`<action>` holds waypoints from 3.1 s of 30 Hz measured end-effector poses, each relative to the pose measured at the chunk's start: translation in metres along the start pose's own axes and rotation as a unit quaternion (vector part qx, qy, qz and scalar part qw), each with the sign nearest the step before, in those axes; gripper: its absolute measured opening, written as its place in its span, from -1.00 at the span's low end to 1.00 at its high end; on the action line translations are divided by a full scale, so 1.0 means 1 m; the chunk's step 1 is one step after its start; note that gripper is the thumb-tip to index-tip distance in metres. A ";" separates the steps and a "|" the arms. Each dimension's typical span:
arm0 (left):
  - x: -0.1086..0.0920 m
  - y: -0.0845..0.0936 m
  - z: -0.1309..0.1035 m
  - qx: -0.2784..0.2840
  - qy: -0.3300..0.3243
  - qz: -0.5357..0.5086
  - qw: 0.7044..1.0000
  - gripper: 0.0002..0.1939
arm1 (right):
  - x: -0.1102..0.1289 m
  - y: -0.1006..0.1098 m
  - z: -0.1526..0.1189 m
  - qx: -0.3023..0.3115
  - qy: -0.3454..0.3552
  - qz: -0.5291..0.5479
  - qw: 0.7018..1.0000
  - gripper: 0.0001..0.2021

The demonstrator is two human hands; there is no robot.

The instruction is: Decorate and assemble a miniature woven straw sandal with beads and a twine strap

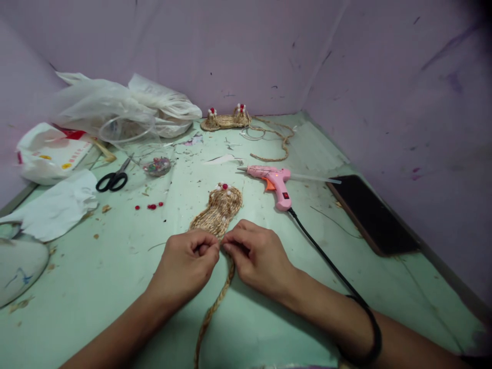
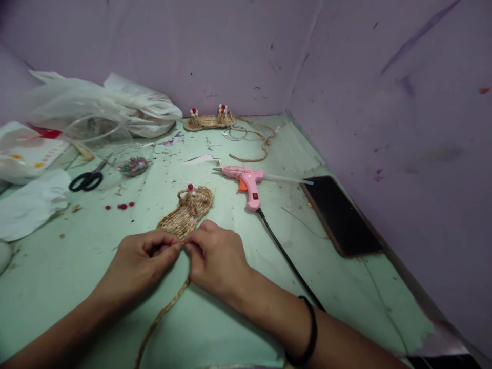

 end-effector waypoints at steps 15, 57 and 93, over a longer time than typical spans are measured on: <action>0.002 -0.003 0.000 -0.005 -0.073 0.028 0.997 -0.79 | 0.000 0.000 0.007 0.026 -0.017 -0.026 0.999 -0.91; 0.002 0.007 -0.001 -0.056 -0.035 0.121 0.990 -0.86 | -0.008 0.003 0.005 -0.020 -0.109 0.037 0.993 -0.90; -0.006 0.032 -0.005 0.120 -0.011 -0.228 0.966 -0.77 | 0.002 -0.001 0.017 0.194 -0.296 0.426 0.833 -0.68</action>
Point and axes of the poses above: each hand's wrist, its own z-axis towards the middle knuckle, its own y-axis out of the back of the hand, x = y × z, the point moved 1 cm from there along z, towards the middle knuckle, and after that the axes turned 11 degrees about -x, right-handed, at the moved point
